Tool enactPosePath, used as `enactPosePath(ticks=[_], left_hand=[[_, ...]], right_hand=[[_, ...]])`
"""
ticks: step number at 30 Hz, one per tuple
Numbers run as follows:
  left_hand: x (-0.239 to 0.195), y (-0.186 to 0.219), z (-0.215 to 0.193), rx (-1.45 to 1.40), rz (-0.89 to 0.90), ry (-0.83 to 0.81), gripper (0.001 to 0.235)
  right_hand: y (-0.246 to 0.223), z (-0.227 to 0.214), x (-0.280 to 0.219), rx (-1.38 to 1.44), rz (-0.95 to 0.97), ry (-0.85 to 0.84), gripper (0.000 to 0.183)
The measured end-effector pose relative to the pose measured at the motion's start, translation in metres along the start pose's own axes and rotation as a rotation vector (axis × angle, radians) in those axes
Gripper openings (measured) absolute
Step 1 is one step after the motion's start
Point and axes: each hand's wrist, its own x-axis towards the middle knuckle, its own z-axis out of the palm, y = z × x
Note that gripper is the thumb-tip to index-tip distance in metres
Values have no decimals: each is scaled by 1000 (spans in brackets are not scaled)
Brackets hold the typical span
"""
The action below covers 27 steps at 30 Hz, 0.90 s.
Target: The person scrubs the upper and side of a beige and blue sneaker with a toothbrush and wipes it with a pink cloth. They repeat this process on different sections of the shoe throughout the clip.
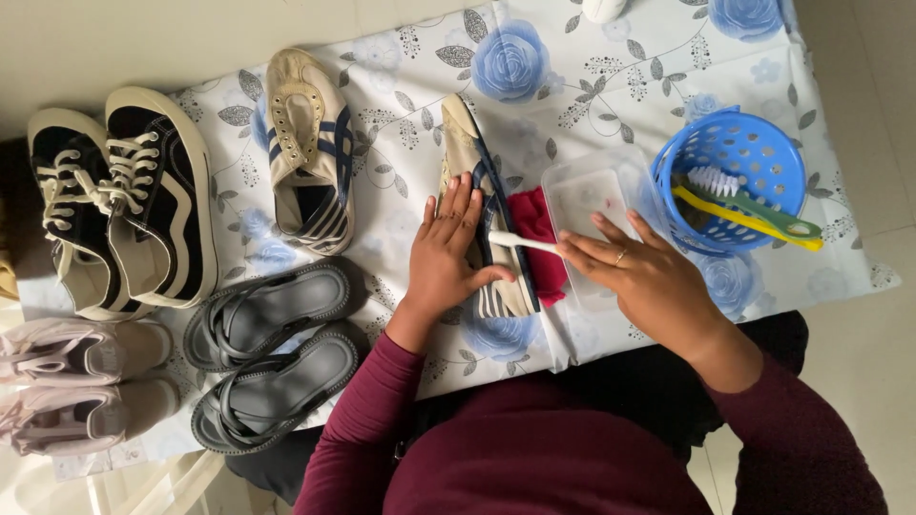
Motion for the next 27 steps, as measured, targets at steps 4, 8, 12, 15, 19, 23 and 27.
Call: enactPosePath(ticks=[4, 8, 12, 15, 19, 23, 27], left_hand=[[-1, 1, -2, 17, 4, -10, 126], [0, 0, -1, 43, 21, -18, 132], [1, 2, -4, 61, 20, -27, 139], [0, 2, -4, 66, 24, -35, 139], [2, 0, -4, 64, 24, -26, 139], [-1, 1, -3, 64, 27, -32, 140], [-1, -1, -3, 63, 37, -40, 141]], right_hand=[[-3, 7, -8, 29, -51, -6, 70], [0, 5, -6, -72, -64, 24, 65], [-4, -1, -8, -91, -101, 33, 65], [4, -15, -1, -201, -89, 36, 61], [2, -5, -6, -102, -112, 36, 64], [4, -7, -4, -120, -117, 43, 62], [5, 0, -12, -32, -108, -27, 65]])
